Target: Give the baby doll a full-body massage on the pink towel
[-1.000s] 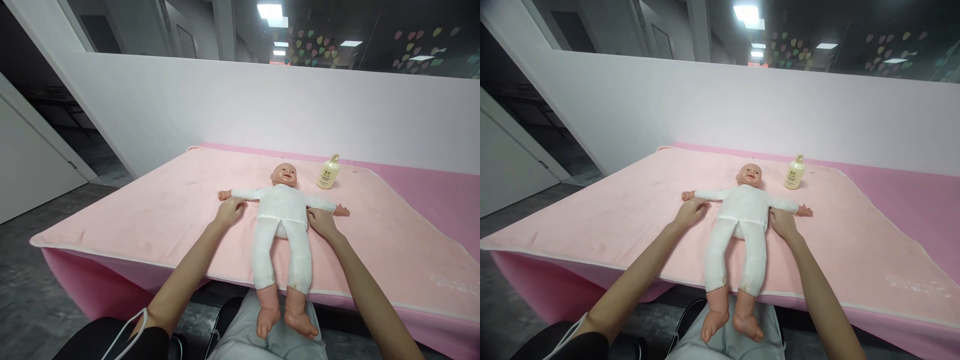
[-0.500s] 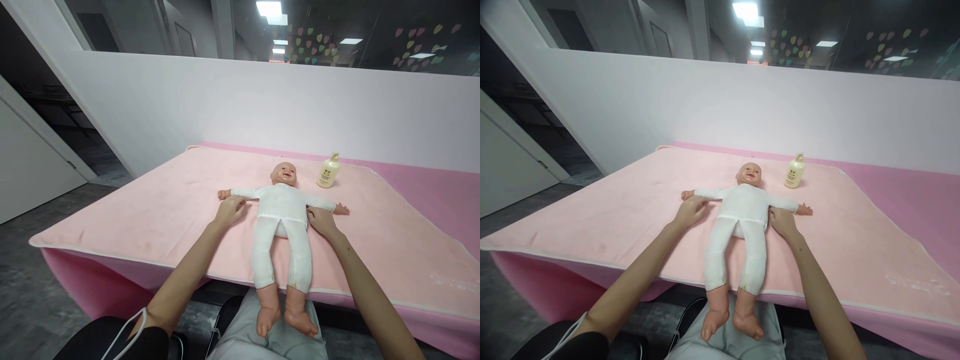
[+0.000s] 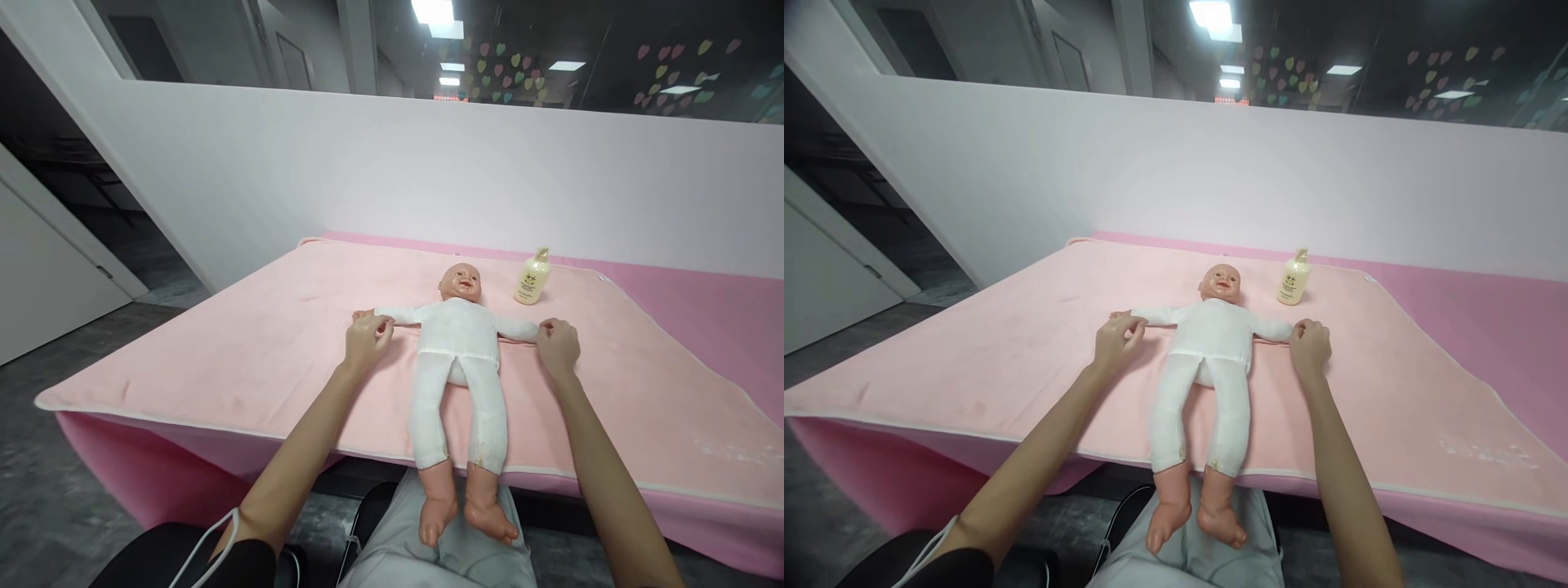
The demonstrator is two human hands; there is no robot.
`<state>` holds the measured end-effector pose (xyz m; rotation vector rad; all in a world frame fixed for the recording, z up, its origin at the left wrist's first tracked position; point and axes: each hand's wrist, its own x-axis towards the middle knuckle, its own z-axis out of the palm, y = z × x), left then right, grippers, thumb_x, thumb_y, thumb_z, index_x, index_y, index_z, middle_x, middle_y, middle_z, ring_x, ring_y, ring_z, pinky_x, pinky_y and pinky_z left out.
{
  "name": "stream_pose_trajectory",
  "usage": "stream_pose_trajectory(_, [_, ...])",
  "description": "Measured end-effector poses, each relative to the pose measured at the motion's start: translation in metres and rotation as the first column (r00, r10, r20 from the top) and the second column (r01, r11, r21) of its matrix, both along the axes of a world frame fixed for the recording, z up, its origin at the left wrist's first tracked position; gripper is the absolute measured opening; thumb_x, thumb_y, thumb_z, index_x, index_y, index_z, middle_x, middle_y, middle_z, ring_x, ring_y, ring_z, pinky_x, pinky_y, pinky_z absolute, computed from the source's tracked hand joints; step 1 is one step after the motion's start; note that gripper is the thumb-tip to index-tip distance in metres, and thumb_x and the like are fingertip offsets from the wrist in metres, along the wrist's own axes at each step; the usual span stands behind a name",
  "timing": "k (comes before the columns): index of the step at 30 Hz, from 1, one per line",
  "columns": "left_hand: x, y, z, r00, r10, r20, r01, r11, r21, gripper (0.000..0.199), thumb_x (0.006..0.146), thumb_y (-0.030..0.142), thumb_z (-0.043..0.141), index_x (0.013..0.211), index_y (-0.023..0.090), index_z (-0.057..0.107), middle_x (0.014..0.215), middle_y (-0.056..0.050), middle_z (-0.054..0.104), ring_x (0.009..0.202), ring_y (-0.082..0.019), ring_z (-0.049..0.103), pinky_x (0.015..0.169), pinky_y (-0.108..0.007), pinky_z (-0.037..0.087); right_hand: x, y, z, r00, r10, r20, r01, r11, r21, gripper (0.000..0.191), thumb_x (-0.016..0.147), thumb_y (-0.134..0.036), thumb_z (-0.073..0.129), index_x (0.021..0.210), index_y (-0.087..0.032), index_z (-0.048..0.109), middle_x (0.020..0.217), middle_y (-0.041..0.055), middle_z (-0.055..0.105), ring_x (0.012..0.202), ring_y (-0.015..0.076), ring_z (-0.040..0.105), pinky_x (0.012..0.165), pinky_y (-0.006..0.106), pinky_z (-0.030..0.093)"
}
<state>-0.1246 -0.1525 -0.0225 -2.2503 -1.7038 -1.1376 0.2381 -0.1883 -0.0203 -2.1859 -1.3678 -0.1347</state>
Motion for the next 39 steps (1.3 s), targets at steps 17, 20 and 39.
stream_pose_trajectory(17, [0.056,-0.221,-0.057,0.781,-0.078,0.620,0.181,0.978,-0.106,0.034,0.079,0.030,0.054,0.112,0.027,0.059,0.109,-0.009,0.061,0.100,-0.024,0.059,0.083,-0.036,0.051,0.052,0.007,-0.017,0.825,-0.047,-0.563,0.067,0.998,0.015,0.041,0.068,-0.029,0.054,0.107,-0.017,0.057,0.093,0.0080,0.062,0.085,0.0206,0.057,0.067,0.029,0.045])
stream_pose_trajectory(20, [0.083,-0.240,-0.062,0.479,0.145,0.866,0.182,0.949,-0.259,0.047,0.081,0.041,0.051,0.125,0.027,0.046,0.117,-0.010,0.056,0.092,-0.021,0.061,0.072,-0.030,0.053,0.052,0.010,-0.019,0.551,0.054,-0.833,0.152,0.975,0.164,0.034,0.061,-0.025,0.059,0.094,-0.018,0.057,0.076,0.0006,0.059,0.065,0.0137,0.055,0.048,0.023,0.042])
stream_pose_trajectory(39, [0.080,-0.223,-0.051,0.512,0.173,0.841,0.005,0.979,-0.204,0.061,0.068,0.039,0.066,0.124,0.026,0.045,0.121,-0.009,0.055,0.109,-0.024,0.056,0.089,-0.034,0.049,0.014,0.014,-0.006,-0.146,0.249,-0.957,0.161,0.961,0.226,0.017,0.073,-0.030,0.060,0.078,-0.021,0.047,0.060,-0.0061,0.048,0.042,0.0038,0.041,0.029,0.014,0.021])
